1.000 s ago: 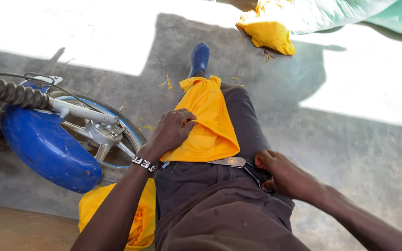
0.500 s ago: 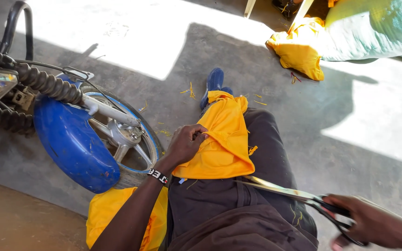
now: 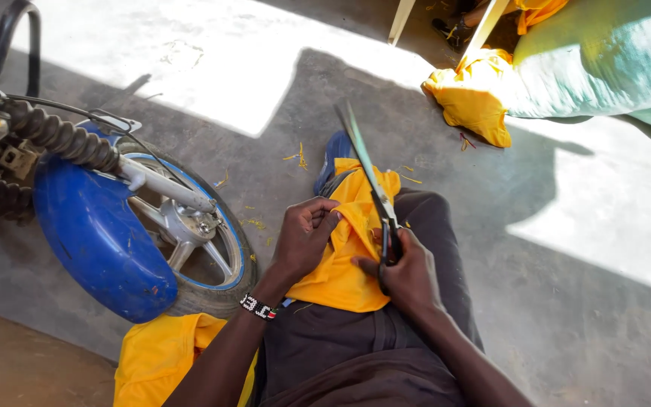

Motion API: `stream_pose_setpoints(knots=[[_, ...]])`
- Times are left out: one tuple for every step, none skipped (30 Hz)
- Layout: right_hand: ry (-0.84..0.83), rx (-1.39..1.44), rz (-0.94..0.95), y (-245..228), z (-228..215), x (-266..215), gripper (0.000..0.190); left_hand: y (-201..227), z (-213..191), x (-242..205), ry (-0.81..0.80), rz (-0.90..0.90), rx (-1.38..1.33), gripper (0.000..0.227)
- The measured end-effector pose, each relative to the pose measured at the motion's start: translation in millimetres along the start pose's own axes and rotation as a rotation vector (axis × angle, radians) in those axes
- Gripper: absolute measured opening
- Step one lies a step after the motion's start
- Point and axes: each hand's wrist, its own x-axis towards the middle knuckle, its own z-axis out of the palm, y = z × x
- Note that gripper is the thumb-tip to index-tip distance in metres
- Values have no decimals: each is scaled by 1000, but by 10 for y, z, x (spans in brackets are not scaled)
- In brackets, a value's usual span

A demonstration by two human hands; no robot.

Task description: Trimming loose threads and excess fabric from yellow t-shirts using tailor scissors.

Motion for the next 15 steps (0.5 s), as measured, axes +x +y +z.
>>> stream_pose_setpoints(knots=[[86, -57, -94, -8, 95, 66, 43, 85, -20, -8, 14, 30, -6, 14], [170, -112, -183, -13, 204, 119, 24, 167, -50, -33, 28, 56, -11, 13], [159, -108, -185, 148, 195, 282, 24, 177, -104, -23, 37, 53, -4, 13], [241, -198, -160, 314, 192, 443, 23, 183, -158, -12, 76, 64, 13, 15], [323, -288, -137, 480, 193, 610, 23, 188, -213, 4, 114, 75, 30, 17], [321, -282, -134, 359, 70, 591, 23, 203, -264, -8, 112, 72, 36, 17], [299, -151, -124, 241, -58, 575, 21, 217, -312, -19, 112, 95, 137, 16], [281, -24, -116, 124, -214, 560, 20, 226, -338, -19, 110, 121, 234, 15], [284, -22, -114, 131, -428, 655, 20, 203, -273, 9, 106, 121, 235, 15], [323, -34, -172, 147, -664, 729, 22, 174, -187, 35, 55, 129, 238, 17], [362, -46, -230, 165, -907, 797, 25, 146, -96, 58, 3, 137, 240, 19], [373, -48, -226, 89, -1156, 779, 25, 134, 113, 127, -8, 139, 235, 19], [391, -28, -342, 13, -1408, 757, 23, 126, 326, 193, -22, 170, 150, 20], [410, -7, -463, -76, -1655, 753, 23, 124, 531, 277, -35, 205, 67, 20], [422, -9, -464, -132, -1800, 742, 23, 324, 749, 316, -45, 211, 63, 20]])
